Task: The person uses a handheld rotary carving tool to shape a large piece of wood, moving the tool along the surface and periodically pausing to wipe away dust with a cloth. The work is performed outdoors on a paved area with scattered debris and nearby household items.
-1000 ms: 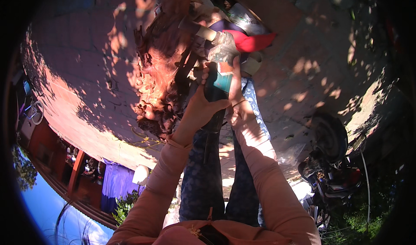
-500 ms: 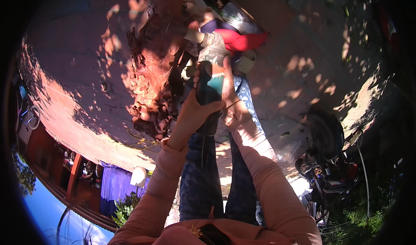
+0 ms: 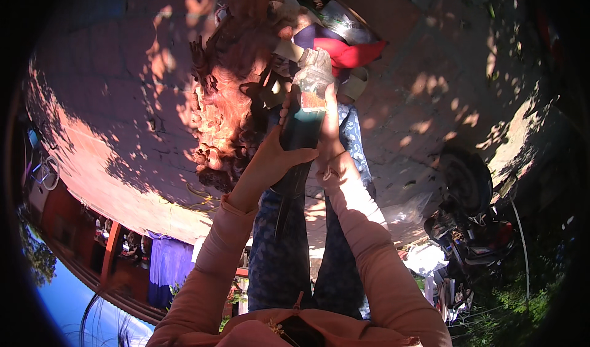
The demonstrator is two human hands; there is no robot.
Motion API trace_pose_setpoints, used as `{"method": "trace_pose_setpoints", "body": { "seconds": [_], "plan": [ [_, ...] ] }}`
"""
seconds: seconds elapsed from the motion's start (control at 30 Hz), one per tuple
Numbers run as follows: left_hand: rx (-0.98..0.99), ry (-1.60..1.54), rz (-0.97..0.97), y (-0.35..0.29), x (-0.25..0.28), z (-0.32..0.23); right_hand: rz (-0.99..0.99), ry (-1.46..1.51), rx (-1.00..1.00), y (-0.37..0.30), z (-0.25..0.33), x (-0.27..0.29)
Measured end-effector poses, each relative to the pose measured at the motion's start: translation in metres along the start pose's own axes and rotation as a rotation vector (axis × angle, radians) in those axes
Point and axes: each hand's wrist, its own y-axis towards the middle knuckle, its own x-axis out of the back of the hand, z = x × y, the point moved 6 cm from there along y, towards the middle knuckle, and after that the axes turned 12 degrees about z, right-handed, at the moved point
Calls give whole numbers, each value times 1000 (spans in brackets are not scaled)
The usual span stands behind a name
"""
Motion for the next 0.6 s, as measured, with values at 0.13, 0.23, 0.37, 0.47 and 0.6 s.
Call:
{"method": "trace_pose_setpoints", "body": {
  "seconds": [0.13, 0.23, 0.37, 0.47, 0.6],
  "plan": [
    [84, 56, -11, -27, -3, 3, -106, -31, -22, -18, -21, 3],
    [-49, 20, -41, -13, -4, 6, -76, -57, 29, -14, -13, 1],
    [104, 112, 24, -2, 8, -14, -35, -46, 82, -2, -5, -6],
    [88, 110, -22, -14, 5, 2, -27, 31, 23, -4, -20, 7],
    [88, 162, -70, -23, 1, -4, -77, 59, -25, -12, -25, 5]
  ]
}}
